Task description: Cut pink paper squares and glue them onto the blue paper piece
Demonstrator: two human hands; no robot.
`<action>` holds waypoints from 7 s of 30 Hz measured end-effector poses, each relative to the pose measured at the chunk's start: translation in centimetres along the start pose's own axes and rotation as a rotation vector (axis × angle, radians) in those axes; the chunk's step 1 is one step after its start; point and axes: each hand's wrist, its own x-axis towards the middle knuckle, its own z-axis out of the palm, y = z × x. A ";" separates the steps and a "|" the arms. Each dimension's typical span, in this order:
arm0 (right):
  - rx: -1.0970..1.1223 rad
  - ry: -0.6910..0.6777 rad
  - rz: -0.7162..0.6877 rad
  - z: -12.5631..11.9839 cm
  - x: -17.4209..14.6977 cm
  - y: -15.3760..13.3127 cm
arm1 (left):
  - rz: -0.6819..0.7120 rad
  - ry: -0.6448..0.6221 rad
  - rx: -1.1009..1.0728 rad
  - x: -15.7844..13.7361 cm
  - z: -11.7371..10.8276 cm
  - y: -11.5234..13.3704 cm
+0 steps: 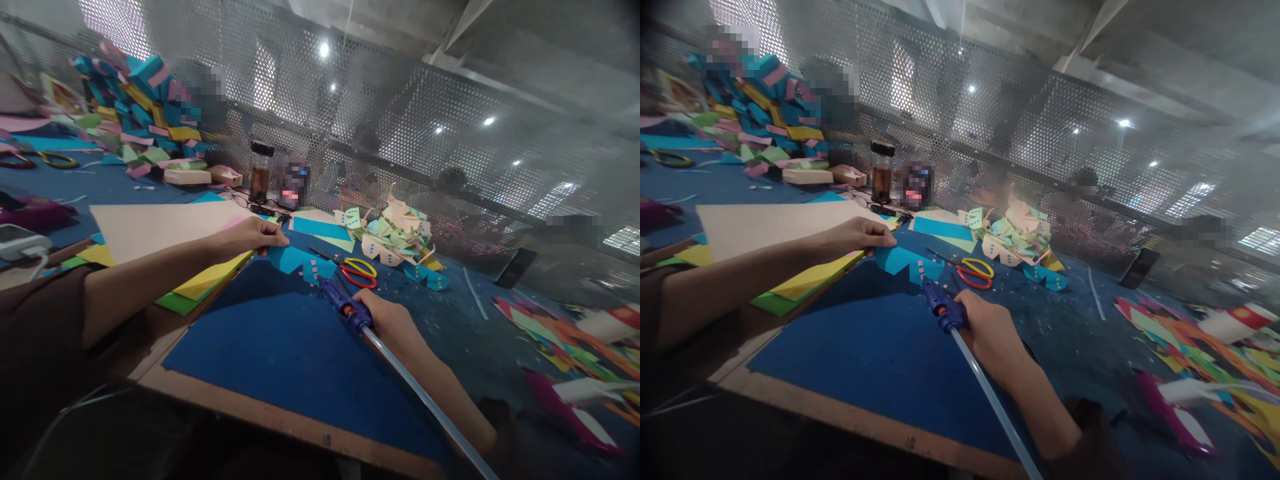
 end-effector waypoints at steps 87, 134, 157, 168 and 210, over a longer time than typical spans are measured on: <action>0.000 0.002 -0.005 0.2 0.2 -0.1 | -0.006 0.016 -0.051 -0.1 0.1 0.3; 0.265 0.351 0.199 0.7 0.6 -0.8 | 0.020 0.050 -0.116 0.0 -0.1 -0.2; 0.094 0.241 0.112 1.1 0.7 -0.3 | 0.012 0.068 -0.127 -0.3 0.0 0.2; 0.101 0.241 0.100 1.1 0.8 -0.2 | 0.015 0.056 -0.121 -0.3 0.1 0.4; 0.140 0.232 -0.002 2.0 3.3 -3.4 | 0.062 -0.006 -0.147 -0.6 1.1 0.8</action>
